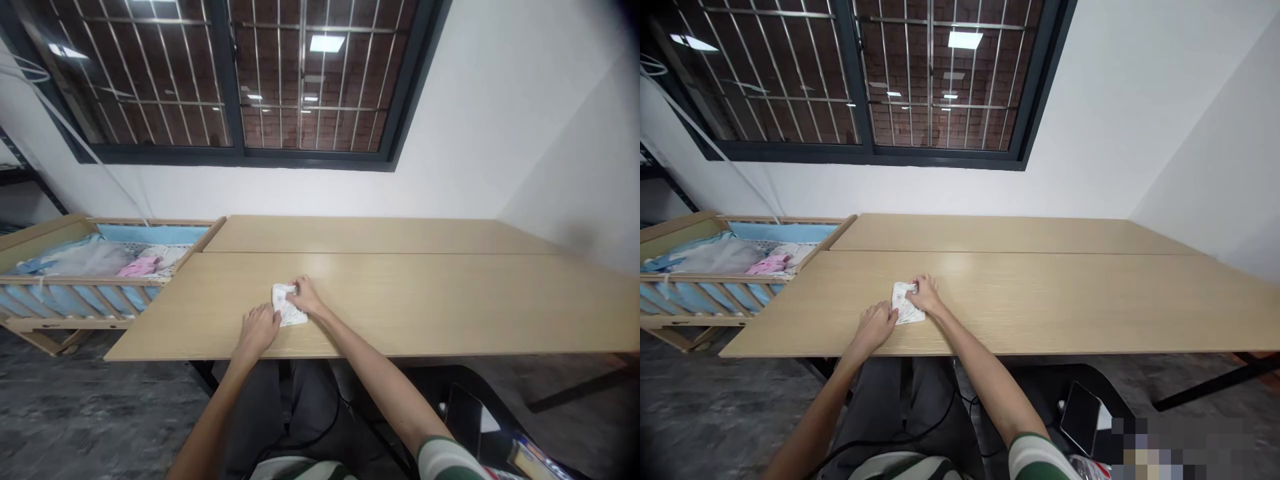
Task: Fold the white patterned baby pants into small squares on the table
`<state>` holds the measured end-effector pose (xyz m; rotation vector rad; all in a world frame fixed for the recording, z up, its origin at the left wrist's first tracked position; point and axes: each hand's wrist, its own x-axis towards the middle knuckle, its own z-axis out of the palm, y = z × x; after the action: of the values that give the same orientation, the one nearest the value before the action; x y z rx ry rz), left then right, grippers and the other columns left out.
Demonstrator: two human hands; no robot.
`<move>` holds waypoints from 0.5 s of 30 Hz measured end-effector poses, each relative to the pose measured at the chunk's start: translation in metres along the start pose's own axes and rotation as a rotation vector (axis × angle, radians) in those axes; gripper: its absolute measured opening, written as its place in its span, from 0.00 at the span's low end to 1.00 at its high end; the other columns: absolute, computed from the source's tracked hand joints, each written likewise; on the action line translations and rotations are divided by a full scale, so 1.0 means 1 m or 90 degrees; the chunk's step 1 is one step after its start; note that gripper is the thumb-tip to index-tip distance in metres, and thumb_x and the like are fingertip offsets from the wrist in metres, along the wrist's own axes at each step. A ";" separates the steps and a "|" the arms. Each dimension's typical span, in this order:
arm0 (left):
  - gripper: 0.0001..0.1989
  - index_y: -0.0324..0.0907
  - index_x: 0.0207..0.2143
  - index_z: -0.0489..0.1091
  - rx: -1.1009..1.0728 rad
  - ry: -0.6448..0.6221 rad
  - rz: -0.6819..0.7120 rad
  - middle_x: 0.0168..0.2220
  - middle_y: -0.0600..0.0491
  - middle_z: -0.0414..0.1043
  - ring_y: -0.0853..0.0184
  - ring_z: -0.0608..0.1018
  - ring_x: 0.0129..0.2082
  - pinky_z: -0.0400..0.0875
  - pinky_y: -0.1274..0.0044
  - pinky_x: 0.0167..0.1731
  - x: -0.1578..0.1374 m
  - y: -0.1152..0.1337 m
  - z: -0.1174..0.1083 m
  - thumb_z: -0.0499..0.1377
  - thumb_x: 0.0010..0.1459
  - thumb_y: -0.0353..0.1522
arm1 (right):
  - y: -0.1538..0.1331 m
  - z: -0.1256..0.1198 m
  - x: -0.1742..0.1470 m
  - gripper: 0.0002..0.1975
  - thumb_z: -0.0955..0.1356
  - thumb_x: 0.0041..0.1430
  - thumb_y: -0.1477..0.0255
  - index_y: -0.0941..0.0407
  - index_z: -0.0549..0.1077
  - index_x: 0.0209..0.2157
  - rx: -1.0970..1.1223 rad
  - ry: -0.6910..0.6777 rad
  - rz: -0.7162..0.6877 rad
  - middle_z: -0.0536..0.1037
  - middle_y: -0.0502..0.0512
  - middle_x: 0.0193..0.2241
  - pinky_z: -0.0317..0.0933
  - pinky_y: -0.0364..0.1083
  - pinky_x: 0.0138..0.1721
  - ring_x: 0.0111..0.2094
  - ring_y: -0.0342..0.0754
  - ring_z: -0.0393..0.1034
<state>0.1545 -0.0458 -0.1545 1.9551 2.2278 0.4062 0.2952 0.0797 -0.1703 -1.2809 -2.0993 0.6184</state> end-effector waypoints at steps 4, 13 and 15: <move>0.16 0.43 0.31 0.66 -0.046 0.002 0.000 0.32 0.49 0.74 0.59 0.76 0.37 0.66 0.71 0.41 -0.068 -0.036 -0.017 0.44 0.67 0.39 | -0.051 0.022 -0.054 0.13 0.73 0.52 0.72 0.53 0.74 0.41 -0.013 -0.078 -0.052 0.73 0.56 0.44 0.51 0.55 0.53 0.50 0.56 0.61; 0.25 0.47 0.28 0.66 -0.250 0.067 -0.131 0.25 0.56 0.69 0.63 0.73 0.28 0.69 0.78 0.29 -0.235 -0.167 -0.099 0.48 0.60 0.57 | -0.192 0.060 -0.136 0.12 0.74 0.54 0.64 0.53 0.70 0.36 0.236 -0.317 -0.195 0.75 0.46 0.30 0.58 0.45 0.40 0.32 0.45 0.68; 0.26 0.48 0.28 0.68 -0.203 0.094 -0.186 0.25 0.57 0.71 0.63 0.74 0.26 0.70 0.78 0.27 -0.254 -0.192 -0.110 0.49 0.59 0.58 | -0.215 0.065 -0.143 0.14 0.75 0.52 0.62 0.53 0.70 0.33 0.278 -0.367 -0.184 0.74 0.46 0.27 0.58 0.43 0.35 0.29 0.45 0.68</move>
<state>-0.0234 -0.3299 -0.1231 1.4585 2.3149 0.8262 0.1671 -0.1457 -0.1115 -0.5778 -2.3422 1.3404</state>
